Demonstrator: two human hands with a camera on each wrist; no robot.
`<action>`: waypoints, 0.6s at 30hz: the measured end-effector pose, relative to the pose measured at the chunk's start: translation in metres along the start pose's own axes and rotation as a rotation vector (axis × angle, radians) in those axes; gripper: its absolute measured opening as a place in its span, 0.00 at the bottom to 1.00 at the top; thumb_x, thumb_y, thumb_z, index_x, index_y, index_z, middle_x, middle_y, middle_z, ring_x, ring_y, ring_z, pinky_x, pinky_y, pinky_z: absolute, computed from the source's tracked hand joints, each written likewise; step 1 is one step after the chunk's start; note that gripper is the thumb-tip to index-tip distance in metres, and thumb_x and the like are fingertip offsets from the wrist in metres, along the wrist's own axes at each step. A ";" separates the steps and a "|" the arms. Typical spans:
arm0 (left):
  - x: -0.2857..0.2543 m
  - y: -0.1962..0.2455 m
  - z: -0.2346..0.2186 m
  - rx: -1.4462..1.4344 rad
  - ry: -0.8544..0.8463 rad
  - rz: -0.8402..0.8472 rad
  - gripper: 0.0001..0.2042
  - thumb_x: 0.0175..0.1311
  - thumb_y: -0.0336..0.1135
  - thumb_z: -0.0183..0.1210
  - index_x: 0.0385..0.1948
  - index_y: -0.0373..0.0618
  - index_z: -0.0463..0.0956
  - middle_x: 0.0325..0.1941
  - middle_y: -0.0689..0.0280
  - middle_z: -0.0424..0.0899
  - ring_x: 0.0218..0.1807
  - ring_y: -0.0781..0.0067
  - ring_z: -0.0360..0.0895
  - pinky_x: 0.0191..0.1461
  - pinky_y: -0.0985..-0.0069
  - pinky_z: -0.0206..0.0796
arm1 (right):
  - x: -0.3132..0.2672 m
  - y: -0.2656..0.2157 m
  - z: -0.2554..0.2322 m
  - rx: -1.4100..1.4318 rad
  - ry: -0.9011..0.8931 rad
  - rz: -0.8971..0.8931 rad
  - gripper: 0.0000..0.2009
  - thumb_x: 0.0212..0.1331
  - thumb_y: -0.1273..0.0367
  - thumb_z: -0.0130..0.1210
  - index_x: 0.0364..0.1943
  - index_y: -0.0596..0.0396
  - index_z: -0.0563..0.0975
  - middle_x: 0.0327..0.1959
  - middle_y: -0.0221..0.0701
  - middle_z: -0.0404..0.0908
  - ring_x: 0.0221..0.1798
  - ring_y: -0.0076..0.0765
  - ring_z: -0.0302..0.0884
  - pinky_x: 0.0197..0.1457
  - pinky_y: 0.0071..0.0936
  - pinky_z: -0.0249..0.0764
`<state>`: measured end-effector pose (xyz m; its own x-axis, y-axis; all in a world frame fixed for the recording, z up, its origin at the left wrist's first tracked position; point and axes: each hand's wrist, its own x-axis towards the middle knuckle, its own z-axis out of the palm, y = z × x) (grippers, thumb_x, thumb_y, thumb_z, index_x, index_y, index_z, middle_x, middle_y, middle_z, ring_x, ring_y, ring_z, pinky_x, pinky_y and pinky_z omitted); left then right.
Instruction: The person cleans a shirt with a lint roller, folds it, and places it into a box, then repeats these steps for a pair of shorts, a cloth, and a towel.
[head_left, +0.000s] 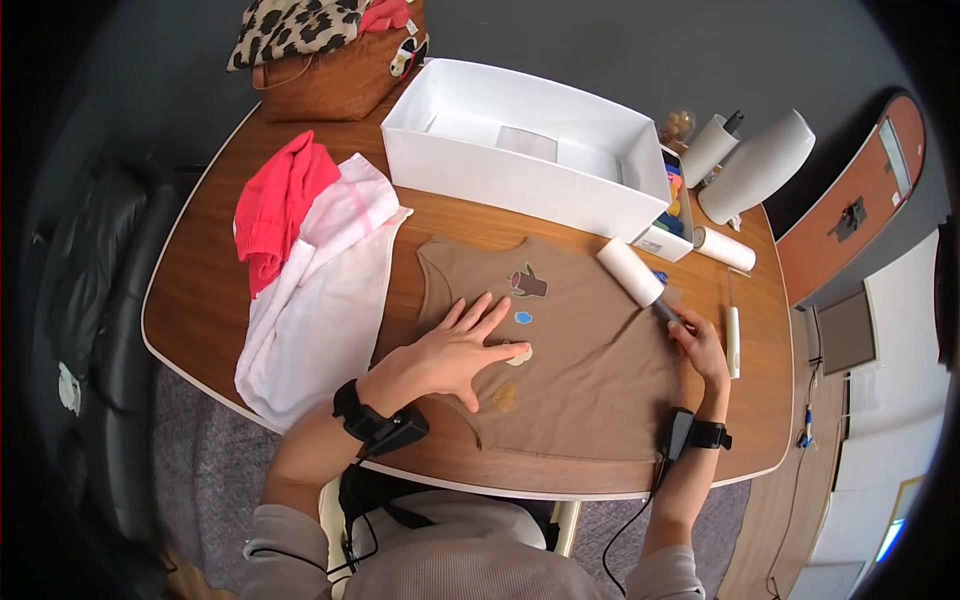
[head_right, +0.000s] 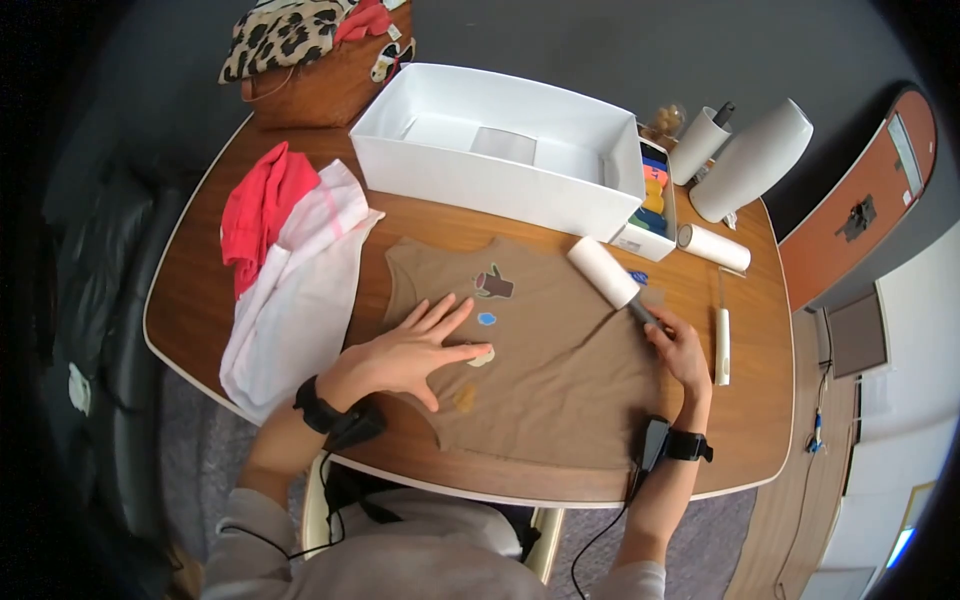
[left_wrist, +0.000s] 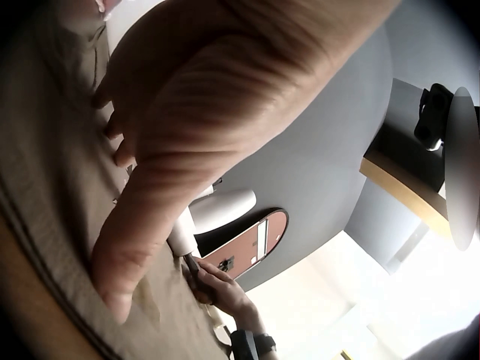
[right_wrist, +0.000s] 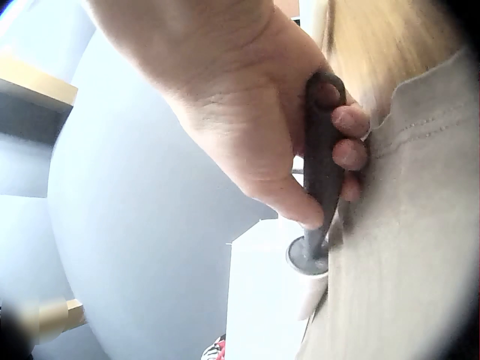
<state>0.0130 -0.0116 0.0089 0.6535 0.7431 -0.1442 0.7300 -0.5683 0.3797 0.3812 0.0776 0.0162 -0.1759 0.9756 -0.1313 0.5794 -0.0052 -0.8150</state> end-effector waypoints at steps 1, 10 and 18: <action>-0.001 0.001 0.000 0.005 -0.005 0.000 0.45 0.30 0.42 0.70 0.59 0.62 0.57 0.66 0.44 0.39 0.67 0.42 0.37 0.67 0.58 0.37 | 0.001 0.002 0.000 -0.070 0.074 -0.102 0.13 0.53 0.73 0.50 0.45 0.56 0.75 0.20 0.22 0.68 0.21 0.14 0.60 0.22 0.15 0.58; 0.016 0.005 -0.005 -0.007 0.132 -0.010 0.45 0.34 0.45 0.68 0.58 0.38 0.54 0.65 0.42 0.42 0.67 0.43 0.40 0.67 0.64 0.40 | -0.027 -0.022 -0.010 0.168 -0.157 -0.048 0.16 0.51 0.73 0.55 0.46 0.52 0.75 0.22 0.20 0.73 0.20 0.12 0.61 0.21 0.12 0.56; 0.062 -0.006 -0.008 0.153 -0.024 -0.202 0.51 0.33 0.51 0.67 0.55 0.21 0.50 0.63 0.37 0.44 0.67 0.45 0.39 0.68 0.67 0.40 | -0.025 -0.035 0.027 -0.019 -0.372 -0.152 0.15 0.52 0.72 0.54 0.46 0.49 0.75 0.20 0.21 0.70 0.23 0.16 0.62 0.27 0.16 0.62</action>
<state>0.0475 0.0413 0.0052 0.4947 0.8394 -0.2251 0.8667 -0.4574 0.1990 0.3437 0.0477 0.0325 -0.5351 0.8187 -0.2083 0.5386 0.1407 -0.8307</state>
